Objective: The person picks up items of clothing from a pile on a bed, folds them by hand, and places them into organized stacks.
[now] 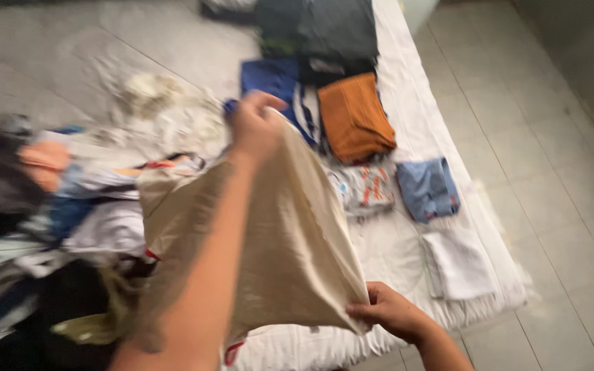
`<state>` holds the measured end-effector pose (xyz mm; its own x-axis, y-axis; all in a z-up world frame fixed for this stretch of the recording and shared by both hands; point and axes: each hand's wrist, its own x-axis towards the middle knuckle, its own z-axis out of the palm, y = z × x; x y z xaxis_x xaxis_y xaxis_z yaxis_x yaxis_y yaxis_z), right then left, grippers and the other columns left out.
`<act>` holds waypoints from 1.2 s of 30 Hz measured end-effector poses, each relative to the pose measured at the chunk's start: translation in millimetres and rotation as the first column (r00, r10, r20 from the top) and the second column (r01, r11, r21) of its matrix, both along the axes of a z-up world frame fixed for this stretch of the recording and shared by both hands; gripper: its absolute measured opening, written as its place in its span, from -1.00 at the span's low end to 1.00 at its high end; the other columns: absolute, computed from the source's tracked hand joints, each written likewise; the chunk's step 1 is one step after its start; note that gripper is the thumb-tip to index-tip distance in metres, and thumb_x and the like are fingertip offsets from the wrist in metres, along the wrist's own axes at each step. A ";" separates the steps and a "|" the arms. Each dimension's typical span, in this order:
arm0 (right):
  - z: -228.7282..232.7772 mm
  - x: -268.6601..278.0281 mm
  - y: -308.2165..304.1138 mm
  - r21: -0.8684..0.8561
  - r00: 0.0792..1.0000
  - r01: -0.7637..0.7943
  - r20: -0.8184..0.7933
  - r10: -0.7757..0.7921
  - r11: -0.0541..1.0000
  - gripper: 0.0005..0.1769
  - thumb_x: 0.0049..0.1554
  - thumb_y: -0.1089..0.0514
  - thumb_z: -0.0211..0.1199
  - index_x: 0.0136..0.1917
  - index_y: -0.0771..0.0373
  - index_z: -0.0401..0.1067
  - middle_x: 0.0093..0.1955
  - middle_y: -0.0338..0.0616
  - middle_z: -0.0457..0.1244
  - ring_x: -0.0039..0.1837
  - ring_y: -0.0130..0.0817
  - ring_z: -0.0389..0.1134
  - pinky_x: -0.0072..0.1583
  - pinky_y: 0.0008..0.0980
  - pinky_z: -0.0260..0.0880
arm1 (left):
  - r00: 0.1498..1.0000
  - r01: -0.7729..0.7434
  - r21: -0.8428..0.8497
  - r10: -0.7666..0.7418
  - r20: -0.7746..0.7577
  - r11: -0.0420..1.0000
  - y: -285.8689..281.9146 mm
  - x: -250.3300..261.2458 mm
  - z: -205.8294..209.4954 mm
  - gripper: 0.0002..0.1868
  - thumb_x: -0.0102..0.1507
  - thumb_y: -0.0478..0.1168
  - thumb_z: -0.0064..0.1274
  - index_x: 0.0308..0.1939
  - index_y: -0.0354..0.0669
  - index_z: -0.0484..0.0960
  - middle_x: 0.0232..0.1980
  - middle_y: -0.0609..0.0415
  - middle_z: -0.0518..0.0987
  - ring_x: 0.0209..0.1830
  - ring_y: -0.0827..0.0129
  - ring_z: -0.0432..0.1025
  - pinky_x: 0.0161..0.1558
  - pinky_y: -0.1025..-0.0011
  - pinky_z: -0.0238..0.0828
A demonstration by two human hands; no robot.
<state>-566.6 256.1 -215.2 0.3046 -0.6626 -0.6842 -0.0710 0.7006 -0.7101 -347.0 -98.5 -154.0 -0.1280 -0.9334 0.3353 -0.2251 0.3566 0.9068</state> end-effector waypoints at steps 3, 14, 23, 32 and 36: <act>-96.6 -36.1 32.6 0.125 0.968 0.167 -0.210 -0.138 0.978 -0.63 0.08 0.09 0.36 0.13 0.26 0.52 -0.10 -0.19 0.42 -0.12 -0.44 0.39 -0.07 -0.41 0.44 | 0.991 0.130 -0.049 -0.131 -0.018 0.990 70.5 -63.8 -87.1 -0.56 0.12 -0.36 0.02 0.10 -0.27 0.63 0.16 -0.24 0.56 0.20 0.03 0.43 0.16 0.27 0.41; -187.1 -31.5 76.1 -0.215 0.464 0.117 -0.851 -0.245 0.970 -0.60 0.10 0.10 0.30 0.18 0.29 0.43 0.02 0.10 0.39 0.05 -0.03 0.43 0.11 -0.14 0.40 | 0.801 -0.545 0.349 0.350 0.486 0.763 334.3 102.4 -276.0 -0.76 0.22 -0.33 0.07 -0.02 -0.28 0.60 0.03 -0.14 0.57 0.09 0.02 0.47 0.14 0.22 0.37; -191.8 -4.3 58.5 -0.144 0.479 -0.152 -0.876 -0.055 0.978 -0.48 -0.04 0.09 0.40 0.19 0.23 0.44 -0.05 0.08 0.39 0.02 0.03 0.41 0.07 -0.08 0.39 | 0.876 -0.477 0.786 0.288 0.388 0.392 417.1 194.2 -316.8 -0.42 0.08 -0.01 0.33 0.01 -0.29 0.48 -0.18 -0.14 0.70 -0.21 0.04 0.60 -0.15 0.19 0.51; -234.0 -71.2 109.1 -0.032 0.468 0.213 -0.874 -0.130 0.977 -0.69 0.17 0.05 0.29 0.01 0.36 0.53 -0.19 0.03 0.41 -0.17 -0.13 0.42 -0.06 -0.15 0.41 | 0.898 -0.431 0.889 -0.018 0.439 0.157 479.1 232.5 -331.3 -0.55 0.18 -0.02 0.21 0.02 -0.24 0.70 -0.18 -0.26 0.75 -0.26 -0.01 0.63 -0.13 0.17 0.52; -233.3 -82.4 133.5 0.151 0.570 0.356 -0.817 -0.086 0.922 -0.68 0.23 0.03 0.27 0.00 0.37 0.55 -0.19 0.04 0.39 -0.17 -0.13 0.34 -0.12 -0.12 0.36 | 0.894 -0.408 0.836 -0.027 0.448 0.366 546.7 269.6 -335.2 -0.52 0.14 -0.03 0.32 0.02 -0.28 0.68 -0.11 -0.12 0.74 -0.12 0.27 0.61 -0.06 0.35 0.48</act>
